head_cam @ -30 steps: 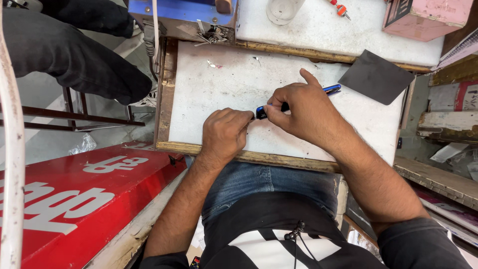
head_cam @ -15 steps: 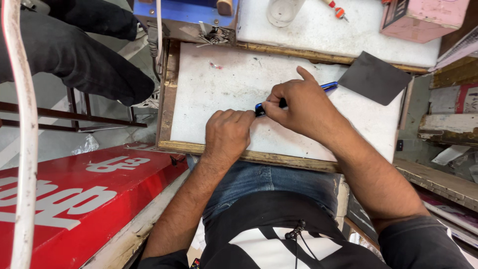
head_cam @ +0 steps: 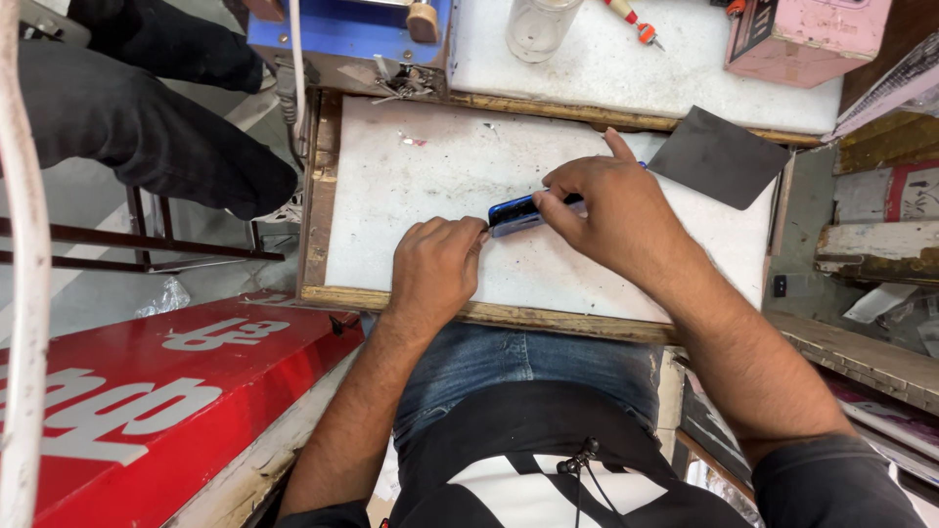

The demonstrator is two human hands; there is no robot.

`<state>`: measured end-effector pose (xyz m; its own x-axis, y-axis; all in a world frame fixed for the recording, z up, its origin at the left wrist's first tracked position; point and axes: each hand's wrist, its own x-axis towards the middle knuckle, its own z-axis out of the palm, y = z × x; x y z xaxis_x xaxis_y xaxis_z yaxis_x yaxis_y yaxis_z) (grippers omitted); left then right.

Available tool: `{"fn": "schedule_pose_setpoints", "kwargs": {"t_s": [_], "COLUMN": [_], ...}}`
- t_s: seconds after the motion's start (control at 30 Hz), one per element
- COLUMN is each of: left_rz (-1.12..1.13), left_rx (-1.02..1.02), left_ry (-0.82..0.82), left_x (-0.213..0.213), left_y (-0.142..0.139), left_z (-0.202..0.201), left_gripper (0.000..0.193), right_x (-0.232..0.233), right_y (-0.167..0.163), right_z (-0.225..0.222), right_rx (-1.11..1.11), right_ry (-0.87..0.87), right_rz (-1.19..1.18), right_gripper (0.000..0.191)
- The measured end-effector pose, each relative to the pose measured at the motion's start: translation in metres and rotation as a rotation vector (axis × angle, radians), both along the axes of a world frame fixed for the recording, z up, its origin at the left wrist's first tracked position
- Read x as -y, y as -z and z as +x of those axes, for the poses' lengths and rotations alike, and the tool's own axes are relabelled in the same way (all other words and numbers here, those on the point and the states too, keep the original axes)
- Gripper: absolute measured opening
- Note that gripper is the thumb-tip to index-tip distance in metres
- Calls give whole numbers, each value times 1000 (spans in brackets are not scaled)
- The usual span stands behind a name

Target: The person pries open the back cover of a blue smartphone using a black opening tool, working around the edges of the device. They then remove the back cover, exposing the internal battery and components, and use a red-handled screwdriver to work on the phone's internals. At the end they hold up a different smartphone and tap its screen.

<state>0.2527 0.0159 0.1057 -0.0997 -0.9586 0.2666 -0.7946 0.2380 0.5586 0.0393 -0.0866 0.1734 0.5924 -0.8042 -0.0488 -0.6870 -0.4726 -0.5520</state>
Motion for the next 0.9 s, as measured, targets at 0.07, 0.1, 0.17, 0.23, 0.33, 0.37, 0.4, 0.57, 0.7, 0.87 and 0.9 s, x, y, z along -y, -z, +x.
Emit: {"fn": "schedule_pose_setpoints", "kwargs": {"t_s": [0.07, 0.1, 0.17, 0.23, 0.33, 0.37, 0.4, 0.57, 0.7, 0.87, 0.9], "left_rz": [-23, -26, -36, -67, -35, -15, -11, -37, -172, -88, -101], "left_rx": [-37, -35, -30, -43, -72, -81, -87, -267, -212, -253, -256], "left_ry": [-1, -8, -22, -26, -35, -38, -43, -53, -78, -23, -33], "left_x": [1, 1, 4, 5, 6, 7, 7, 10, -1, -10, -10], "left_y": [4, 7, 12, 17, 24, 26, 27, 28, 12, -4, -5], "left_z": [-1, -3, -5, -6, -5, -5, -4, -5, 2, 6, 6], "left_gripper": [7, 8, 9, 10, 7, 5, 6, 18, 14, 18, 18], "right_x": [2, 4, 9, 12, 14, 15, 15, 14, 3, -14, -16], "right_y": [4, 6, 9, 10, 9, 9, 8, 11, 15, 18, 19], "right_z": [-2, -2, -2, -2, -2, -2, -2, -8, -10, -11, -11], "right_rx": [3, 0, -7, -1, -18, -26, -12, 23, -1, 38, 33], "right_ry": [-12, -18, -30, -37, -34, -30, -32, -66, -43, -48, -39], "right_rz": [15, 21, 27, 29, 59, 70, 67, 67, 9, -66, -65], "right_gripper": [20, 20, 20, 20, 19, 18, 18, 18, 18, 18, 17]}}
